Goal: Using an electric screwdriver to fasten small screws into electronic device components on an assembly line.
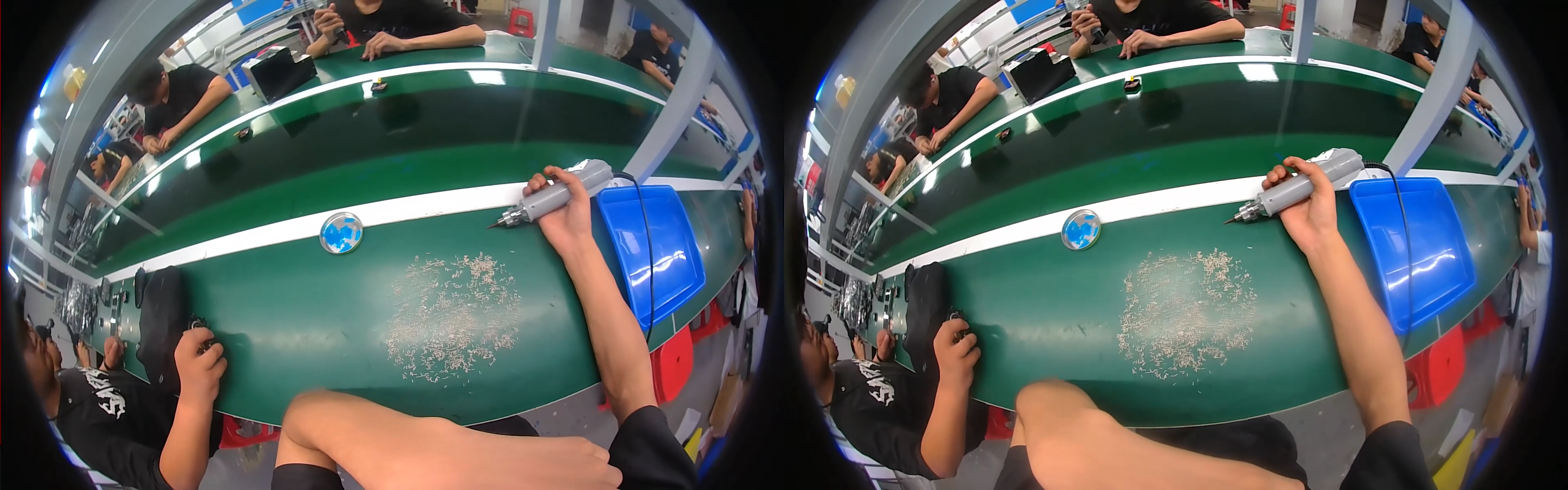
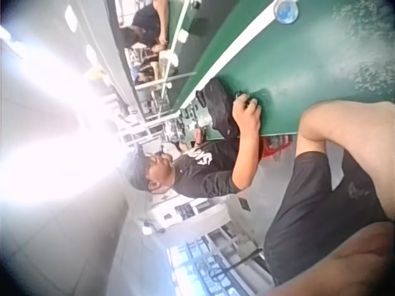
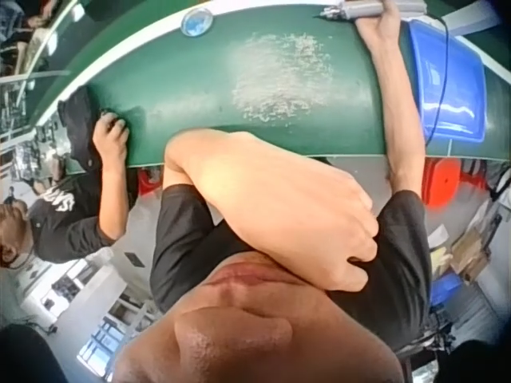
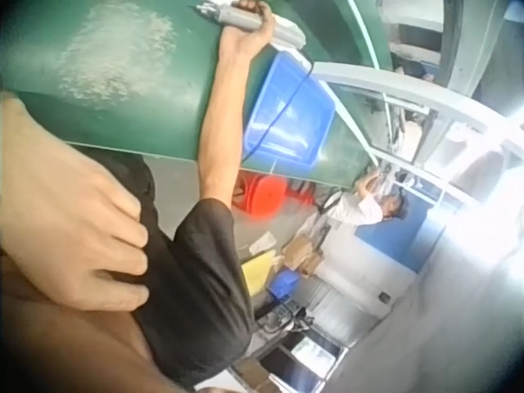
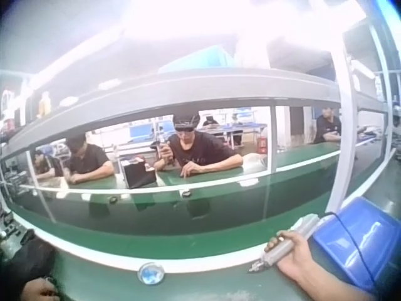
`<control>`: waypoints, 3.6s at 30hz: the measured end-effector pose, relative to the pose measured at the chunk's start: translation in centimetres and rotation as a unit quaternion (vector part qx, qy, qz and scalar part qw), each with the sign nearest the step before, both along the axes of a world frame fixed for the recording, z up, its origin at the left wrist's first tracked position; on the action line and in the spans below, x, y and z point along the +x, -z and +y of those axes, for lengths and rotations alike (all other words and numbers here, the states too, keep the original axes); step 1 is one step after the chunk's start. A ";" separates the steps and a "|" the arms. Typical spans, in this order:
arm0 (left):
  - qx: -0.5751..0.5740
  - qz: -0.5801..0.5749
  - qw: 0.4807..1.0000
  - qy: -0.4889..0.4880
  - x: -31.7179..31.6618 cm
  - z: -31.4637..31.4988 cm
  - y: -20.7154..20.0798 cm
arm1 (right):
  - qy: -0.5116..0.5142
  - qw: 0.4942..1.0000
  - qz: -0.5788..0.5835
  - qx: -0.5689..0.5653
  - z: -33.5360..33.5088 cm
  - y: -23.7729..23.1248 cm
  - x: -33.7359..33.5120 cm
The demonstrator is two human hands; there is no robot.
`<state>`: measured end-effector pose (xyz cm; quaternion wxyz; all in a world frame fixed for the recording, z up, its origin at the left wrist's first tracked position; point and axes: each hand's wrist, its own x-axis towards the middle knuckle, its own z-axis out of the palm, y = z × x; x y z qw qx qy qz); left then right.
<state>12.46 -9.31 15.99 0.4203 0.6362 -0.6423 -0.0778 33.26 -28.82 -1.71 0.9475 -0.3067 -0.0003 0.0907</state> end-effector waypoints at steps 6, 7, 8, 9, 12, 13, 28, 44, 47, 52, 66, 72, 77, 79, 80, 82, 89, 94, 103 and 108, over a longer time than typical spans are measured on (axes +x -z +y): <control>-0.107 0.044 0.991 0.074 -0.3 -0.9 -0.3 | 0.007 1.000 -0.008 -0.004 -0.5 0.0 -0.2; -0.111 0.043 0.991 0.065 -0.3 -0.9 -0.2 | 0.010 1.000 -0.008 -0.008 -0.7 0.0 -0.1; -0.109 0.045 0.991 0.067 -0.2 -0.9 -0.1 | 0.012 1.000 -0.008 -0.012 -0.9 0.2 0.0; -0.111 0.051 0.990 0.073 0.0 -0.9 0.1 | 0.014 1.000 -0.006 -0.011 -1.2 0.6 0.0; -0.110 0.039 0.992 0.057 -1.0 -0.6 -0.2 | -0.001 1.000 -0.012 0.002 -0.1 0.0 0.0; -0.110 0.029 0.992 0.061 -0.9 -0.8 -0.1 | 0.001 1.000 -0.012 0.003 -0.3 0.0 0.0; -0.014 0.002 1.000 0.023 -0.6 -2.0 0.7 | 0.012 1.000 -0.005 -0.002 0.1 -0.2 -0.5; 0.101 -0.153 0.799 -0.573 21.7 -1.9 14.4 | 0.053 0.995 0.002 0.086 -2.0 0.4 2.0; 0.150 -0.186 0.789 -0.566 24.0 -2.7 15.9 | 0.049 0.995 0.008 0.081 -1.7 0.8 2.0; 0.178 -0.234 0.780 -0.553 24.8 -3.6 17.2 | 0.043 0.997 0.020 0.067 -1.7 1.1 2.1; 0.322 -0.397 0.733 -0.449 26.3 -3.3 16.1 | 0.026 0.996 -0.013 0.090 -1.7 1.2 2.5; 0.291 -0.351 0.730 -0.509 25.8 -3.3 16.4 | 0.037 0.999 -0.001 0.026 -1.5 0.7 1.8; 0.283 -0.340 0.726 -0.527 25.5 -2.7 16.3 | 0.035 0.999 -0.004 0.020 -1.4 0.2 1.6; 0.276 -0.339 0.735 -0.519 25.5 -2.6 16.4 | 0.028 0.999 -0.001 0.023 -1.5 0.2 1.6; 0.283 -0.340 0.735 -0.514 25.4 -2.7 16.5 | 0.032 0.999 -0.001 0.021 -1.5 0.1 1.4; 0.299 -0.340 0.733 -0.508 25.2 -2.8 16.7 | 0.035 0.999 0.008 0.021 -1.7 0.2 1.0; 0.335 -0.324 0.690 -0.554 25.9 -1.4 16.5 | 0.018 0.999 -0.035 0.037 -2.0 0.7 1.9; 0.294 -0.219 0.728 -0.580 26.1 0.9 16.7 | 0.019 0.999 -0.002 0.049 -1.3 1.4 2.5; 0.229 -0.053 0.770 -0.594 26.1 1.9 16.2 | 0.033 0.999 0.003 0.042 -2.0 1.1 2.1; 0.234 -0.038 0.770 -0.593 26.0 2.6 16.0 | 0.036 0.999 -0.001 0.041 -1.9 1.2 2.3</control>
